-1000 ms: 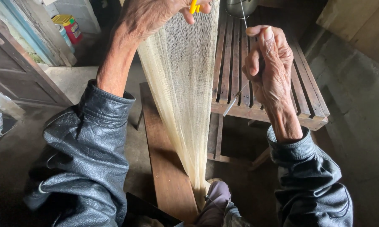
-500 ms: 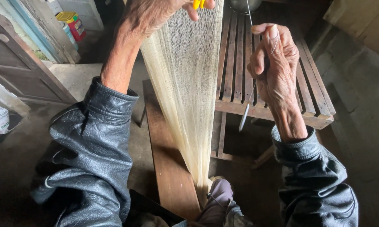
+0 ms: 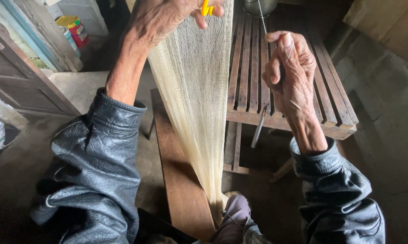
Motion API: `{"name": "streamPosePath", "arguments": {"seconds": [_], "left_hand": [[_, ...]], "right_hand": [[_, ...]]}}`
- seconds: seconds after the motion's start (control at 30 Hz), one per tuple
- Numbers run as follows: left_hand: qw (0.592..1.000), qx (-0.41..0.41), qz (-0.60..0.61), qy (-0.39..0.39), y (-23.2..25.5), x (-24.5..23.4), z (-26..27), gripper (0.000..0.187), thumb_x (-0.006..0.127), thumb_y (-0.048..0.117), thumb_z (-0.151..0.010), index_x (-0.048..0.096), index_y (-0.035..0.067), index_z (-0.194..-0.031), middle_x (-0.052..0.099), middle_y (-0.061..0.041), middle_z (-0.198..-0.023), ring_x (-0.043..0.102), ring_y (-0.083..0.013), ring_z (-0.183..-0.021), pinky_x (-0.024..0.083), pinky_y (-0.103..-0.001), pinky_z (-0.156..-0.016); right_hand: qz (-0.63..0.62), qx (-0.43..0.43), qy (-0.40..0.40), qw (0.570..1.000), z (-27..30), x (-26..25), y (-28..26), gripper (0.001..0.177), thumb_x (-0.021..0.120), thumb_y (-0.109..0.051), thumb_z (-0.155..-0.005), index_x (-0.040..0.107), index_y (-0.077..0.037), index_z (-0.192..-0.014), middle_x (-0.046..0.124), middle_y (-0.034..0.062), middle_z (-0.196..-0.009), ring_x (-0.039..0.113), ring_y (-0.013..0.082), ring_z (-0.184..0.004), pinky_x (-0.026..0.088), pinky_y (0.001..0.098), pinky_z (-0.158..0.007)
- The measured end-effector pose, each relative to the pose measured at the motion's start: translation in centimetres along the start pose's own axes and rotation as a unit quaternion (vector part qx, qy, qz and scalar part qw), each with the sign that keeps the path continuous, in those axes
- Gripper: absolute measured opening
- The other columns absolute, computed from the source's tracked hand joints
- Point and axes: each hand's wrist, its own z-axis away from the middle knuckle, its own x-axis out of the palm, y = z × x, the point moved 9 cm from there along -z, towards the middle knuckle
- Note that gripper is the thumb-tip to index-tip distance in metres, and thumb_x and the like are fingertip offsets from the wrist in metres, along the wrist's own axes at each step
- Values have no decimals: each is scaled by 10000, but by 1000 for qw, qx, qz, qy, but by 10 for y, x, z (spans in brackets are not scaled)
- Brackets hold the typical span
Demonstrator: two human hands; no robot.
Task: Repairing or weaving a fine-mesh fishing net using a netting needle and scissors.
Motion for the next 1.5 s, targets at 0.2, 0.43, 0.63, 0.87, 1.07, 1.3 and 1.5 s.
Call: {"name": "streamPosePath", "arguments": {"seconds": [0.2,0.43,0.63,0.87,1.07,1.3,1.5], "left_hand": [[996,2,85,1,-6,1,3,521,432,500,-1111,685,45,-1107,777,-81,-1057,754,-138,-783,589,-227,-754],[997,-23,66,14,-2,1,1,554,414,573,-1081,692,96,-1124,786,-33,-1027,728,-78,-716,549,-201,-752],[999,-26,34,11,-2,2,-2,578,379,601,-1075,710,128,-1037,793,18,-1001,734,-51,-696,565,-247,-849],[998,48,-7,31,-1,3,-3,507,380,457,-1141,710,80,-1066,804,-27,-993,735,-79,-684,525,-190,-669],[996,36,57,60,8,0,2,538,426,530,-1114,690,70,-1025,777,-78,-938,762,-134,-809,607,-244,-772],[993,-64,59,77,33,44,121,229,587,234,-1066,671,130,-1252,761,-61,-978,771,-200,-860,651,-323,-783],[779,-478,303,270,-139,208,442,369,696,21,-957,645,33,-1322,731,-161,-1102,723,-218,-905,659,-300,-683]], "right_hand": [[0,4,18,1000,0,-4,3,249,539,-317,-1121,638,-104,-1203,479,-43,-607,309,24,-437,258,184,-430],[-12,-7,8,1000,1,-3,4,254,540,-305,-1126,638,-93,-1224,480,-37,-608,304,27,-437,248,188,-426],[-7,-2,22,1000,1,-4,5,281,564,-333,-1103,632,-81,-1206,475,-36,-601,305,28,-434,261,186,-420],[-5,-29,25,999,6,-6,5,248,575,-321,-1116,650,-110,-1222,499,-44,-626,338,29,-455,291,191,-431],[11,-49,16,999,21,-9,7,237,588,-366,-1109,629,-143,-1175,519,-56,-641,402,30,-458,324,188,-409],[91,47,62,993,135,-45,71,314,538,-334,-1068,654,-42,-1075,485,17,-491,374,62,-342,291,192,-337],[77,294,261,916,334,-79,210,269,556,-224,-1058,720,-14,-1017,501,88,-456,357,90,-340,253,192,-358]]}}
